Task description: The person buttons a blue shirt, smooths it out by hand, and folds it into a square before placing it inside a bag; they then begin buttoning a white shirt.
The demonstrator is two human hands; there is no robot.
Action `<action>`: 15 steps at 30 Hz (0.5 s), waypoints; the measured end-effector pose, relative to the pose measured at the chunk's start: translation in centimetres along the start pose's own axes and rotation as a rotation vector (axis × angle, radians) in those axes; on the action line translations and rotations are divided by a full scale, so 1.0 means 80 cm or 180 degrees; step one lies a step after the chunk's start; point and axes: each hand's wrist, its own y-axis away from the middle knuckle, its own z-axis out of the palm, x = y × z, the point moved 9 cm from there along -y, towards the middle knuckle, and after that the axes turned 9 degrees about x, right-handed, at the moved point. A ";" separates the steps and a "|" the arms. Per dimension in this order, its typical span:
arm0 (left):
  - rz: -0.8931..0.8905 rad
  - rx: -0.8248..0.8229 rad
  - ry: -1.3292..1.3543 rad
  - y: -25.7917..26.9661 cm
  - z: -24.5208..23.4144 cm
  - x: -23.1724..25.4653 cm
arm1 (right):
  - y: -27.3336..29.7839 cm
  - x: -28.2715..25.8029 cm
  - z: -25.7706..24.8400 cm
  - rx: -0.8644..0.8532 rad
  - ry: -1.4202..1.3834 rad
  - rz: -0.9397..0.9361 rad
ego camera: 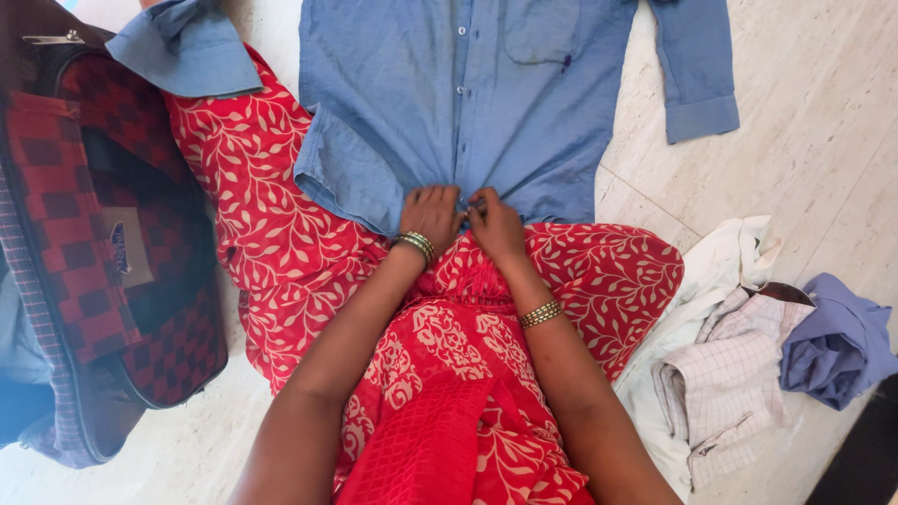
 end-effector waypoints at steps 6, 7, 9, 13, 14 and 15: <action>-0.0322 -0.2181 -0.0319 0.078 0.059 -0.003 | 0.015 -0.032 -0.008 -0.0746 0.1374 -0.0054; -0.0215 -0.2171 -0.0207 0.081 0.057 -0.001 | 0.015 -0.038 -0.009 -0.0862 0.1440 -0.0059; -0.0121 -0.2192 -0.0092 0.087 0.057 -0.002 | -0.004 -0.059 -0.018 -0.0434 0.1271 -0.0066; -0.0458 -0.2477 0.0118 0.077 0.070 -0.017 | -0.050 -0.094 -0.008 0.0230 0.0847 -0.0278; -0.0548 -0.2496 0.0162 0.072 0.070 -0.020 | -0.052 -0.093 -0.004 0.0237 0.0841 -0.0291; -0.0544 -0.2484 0.0153 0.066 0.068 -0.023 | -0.054 -0.088 0.001 0.0256 0.1045 -0.0255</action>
